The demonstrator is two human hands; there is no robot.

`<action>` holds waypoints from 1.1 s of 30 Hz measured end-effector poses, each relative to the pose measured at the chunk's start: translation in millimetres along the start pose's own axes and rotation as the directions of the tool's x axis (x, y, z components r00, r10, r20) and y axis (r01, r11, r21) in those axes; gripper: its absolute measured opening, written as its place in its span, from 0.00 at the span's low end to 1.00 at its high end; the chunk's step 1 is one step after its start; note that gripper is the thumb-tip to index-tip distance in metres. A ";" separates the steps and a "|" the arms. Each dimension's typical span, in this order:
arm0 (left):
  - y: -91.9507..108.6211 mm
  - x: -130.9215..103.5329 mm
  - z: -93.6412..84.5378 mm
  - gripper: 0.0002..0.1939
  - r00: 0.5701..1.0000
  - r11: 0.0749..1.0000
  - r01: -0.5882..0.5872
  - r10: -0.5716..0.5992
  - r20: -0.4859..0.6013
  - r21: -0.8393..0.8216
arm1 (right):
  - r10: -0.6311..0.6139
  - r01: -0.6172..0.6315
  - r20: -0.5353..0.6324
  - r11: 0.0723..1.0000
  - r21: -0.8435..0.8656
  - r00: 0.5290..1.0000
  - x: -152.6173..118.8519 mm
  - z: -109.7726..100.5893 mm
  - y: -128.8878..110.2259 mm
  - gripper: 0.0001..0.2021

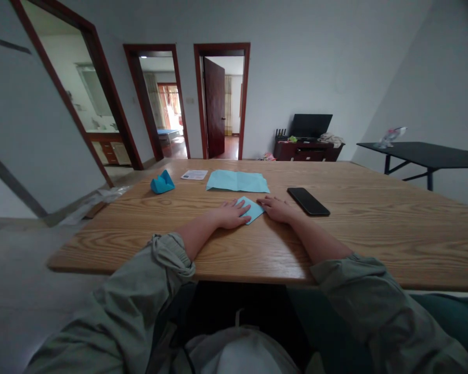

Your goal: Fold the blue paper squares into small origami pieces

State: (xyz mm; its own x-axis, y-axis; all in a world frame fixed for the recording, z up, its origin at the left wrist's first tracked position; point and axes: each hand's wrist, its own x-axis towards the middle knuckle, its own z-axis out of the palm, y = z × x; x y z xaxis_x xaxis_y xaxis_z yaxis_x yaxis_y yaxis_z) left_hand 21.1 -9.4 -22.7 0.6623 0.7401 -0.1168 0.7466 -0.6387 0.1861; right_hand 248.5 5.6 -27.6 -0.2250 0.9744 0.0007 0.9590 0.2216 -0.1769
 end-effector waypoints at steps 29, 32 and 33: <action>-12.7 -17.4 -20.6 0.20 0.975 0.987 -0.151 0.138 -0.176 -0.060 | -0.281 0.283 -0.047 0.926 0.251 0.959 -12.2 -12.5 -12.9 0.20; -12.7 -16.5 -20.5 0.20 0.969 0.987 -0.151 0.138 -0.205 -0.047 | -0.339 0.344 -0.062 0.912 0.224 0.939 -18.6 -15.1 -19.3 0.21; -12.7 -16.1 -20.3 0.20 0.968 0.990 -0.138 0.126 -0.219 -0.041 | -0.349 0.356 -0.072 0.911 0.207 0.934 -19.7 -15.2 -20.6 0.20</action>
State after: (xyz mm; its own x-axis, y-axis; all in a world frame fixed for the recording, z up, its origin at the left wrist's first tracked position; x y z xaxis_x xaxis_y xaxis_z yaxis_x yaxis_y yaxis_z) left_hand -0.3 -8.9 -3.3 0.7207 0.6820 0.1241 0.6451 -0.7254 0.2401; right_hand 235.8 -17.5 -8.9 -0.5325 0.8359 0.1332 0.7578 0.5410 -0.3649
